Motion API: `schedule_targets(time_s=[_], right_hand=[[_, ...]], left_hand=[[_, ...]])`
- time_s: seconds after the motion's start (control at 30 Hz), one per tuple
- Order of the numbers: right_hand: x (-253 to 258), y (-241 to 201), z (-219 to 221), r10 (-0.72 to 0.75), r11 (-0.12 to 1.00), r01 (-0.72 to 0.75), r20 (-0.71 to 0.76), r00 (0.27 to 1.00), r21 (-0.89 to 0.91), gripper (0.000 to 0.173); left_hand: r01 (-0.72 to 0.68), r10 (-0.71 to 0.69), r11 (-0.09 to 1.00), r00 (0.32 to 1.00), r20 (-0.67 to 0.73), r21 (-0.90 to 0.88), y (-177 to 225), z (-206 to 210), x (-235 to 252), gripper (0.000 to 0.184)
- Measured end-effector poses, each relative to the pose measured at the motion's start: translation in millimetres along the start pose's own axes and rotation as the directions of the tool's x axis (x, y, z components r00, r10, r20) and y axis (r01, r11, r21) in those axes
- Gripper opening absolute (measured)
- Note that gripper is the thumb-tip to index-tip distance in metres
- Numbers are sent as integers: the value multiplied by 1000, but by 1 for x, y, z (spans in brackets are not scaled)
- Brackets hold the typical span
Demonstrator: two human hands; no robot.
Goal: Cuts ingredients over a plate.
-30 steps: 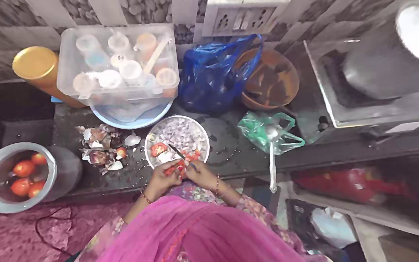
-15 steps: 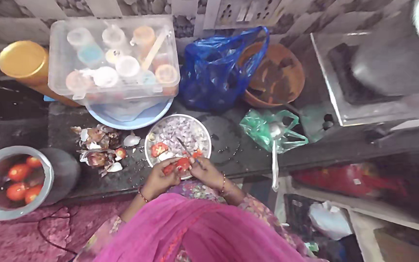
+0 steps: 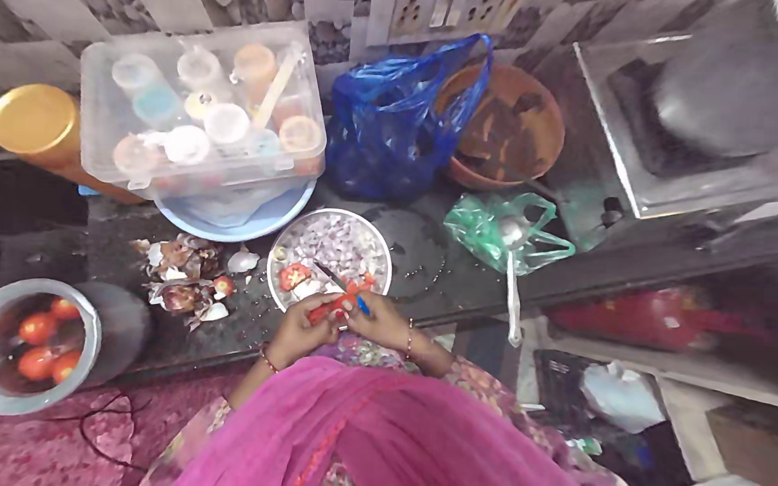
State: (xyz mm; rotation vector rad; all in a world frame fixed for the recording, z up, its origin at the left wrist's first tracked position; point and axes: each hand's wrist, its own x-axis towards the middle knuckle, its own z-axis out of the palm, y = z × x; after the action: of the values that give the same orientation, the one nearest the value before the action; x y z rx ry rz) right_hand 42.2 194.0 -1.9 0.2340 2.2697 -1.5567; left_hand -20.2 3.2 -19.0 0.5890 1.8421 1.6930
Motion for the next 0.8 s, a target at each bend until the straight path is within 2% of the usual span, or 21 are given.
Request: schedule_targets(time_s=[0.2, 0.37, 0.53, 0.67, 0.8], right_hand=[[1, 6, 4, -48, 998, 47, -30, 998, -35, 42], [-1, 0, 1, -19, 999, 19, 3, 1000, -48, 42], [-1, 5, 0, -23, 998, 25, -36, 999, 51, 34], [-2, 6, 0, 2, 1000, -4, -61, 998, -31, 42], [-1, 5, -2, -7, 997, 4, -29, 1000, -78, 44]], left_hand=[[28, -28, 999, 1000, -8, -25, -3, 2, -1, 30], [72, -72, 997, 997, -5, 1, 0, 2, -1, 28], [86, -86, 994, 996, 11, 61, 1, -2, 2, 36], [81, -86, 995, 993, 82, 59, 7, -3, 1, 39], [120, -123, 992, 989, 78, 39, 9, 0, 2, 35]])
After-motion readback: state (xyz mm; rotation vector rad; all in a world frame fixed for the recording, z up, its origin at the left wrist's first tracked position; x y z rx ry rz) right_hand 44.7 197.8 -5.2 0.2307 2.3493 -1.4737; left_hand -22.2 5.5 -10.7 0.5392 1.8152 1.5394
